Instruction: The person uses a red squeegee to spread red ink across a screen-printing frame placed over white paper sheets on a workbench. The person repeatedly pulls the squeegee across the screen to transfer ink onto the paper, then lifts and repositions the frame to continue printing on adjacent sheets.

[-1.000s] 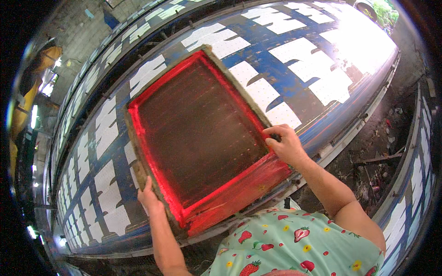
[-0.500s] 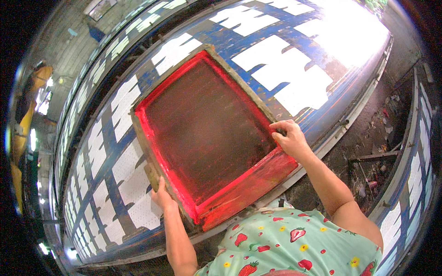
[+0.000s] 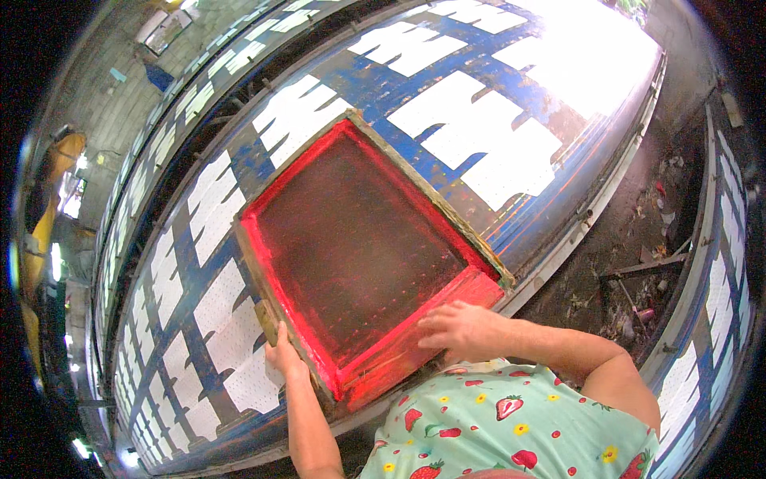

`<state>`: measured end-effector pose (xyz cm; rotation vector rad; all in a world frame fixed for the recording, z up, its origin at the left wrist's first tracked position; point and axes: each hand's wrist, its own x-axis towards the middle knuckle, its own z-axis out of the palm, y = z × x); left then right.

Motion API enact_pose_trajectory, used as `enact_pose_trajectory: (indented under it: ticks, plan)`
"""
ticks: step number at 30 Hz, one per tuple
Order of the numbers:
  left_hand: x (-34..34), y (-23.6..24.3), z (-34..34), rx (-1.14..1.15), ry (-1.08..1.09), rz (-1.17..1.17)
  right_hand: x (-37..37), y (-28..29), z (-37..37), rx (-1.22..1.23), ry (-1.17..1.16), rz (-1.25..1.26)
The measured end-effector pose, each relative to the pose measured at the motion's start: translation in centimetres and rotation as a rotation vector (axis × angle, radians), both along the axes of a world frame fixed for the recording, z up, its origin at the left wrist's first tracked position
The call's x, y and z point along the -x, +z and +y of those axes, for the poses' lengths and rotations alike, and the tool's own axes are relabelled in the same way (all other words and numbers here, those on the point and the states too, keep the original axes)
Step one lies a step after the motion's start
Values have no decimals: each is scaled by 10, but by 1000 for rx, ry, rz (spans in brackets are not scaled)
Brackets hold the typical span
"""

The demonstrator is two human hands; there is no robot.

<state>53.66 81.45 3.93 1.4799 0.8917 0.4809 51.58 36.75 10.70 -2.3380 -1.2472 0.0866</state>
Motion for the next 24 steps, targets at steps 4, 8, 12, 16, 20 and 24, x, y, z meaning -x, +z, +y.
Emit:
enact_pose_trajectory:
  ticks: [4,8,12,16,20,24]
  plan:
    - [2,-7,5,-40,20,-14,4,-6,19,207,72,-112]
    - [3,-16,10,-115,3,-15,3,-7,44,79,-22,-256]
    - [8,-20,12,-263,8,3,-1,12,89,443,17,-79]
    - [7,-27,15,-403,18,69,-10,29,98,474,-90,87]
    - [-1,-40,23,-547,-7,-39,8,22,87,550,-101,108]
    - [-1,-53,25,-570,-22,-111,40,12,90,363,-184,-28]
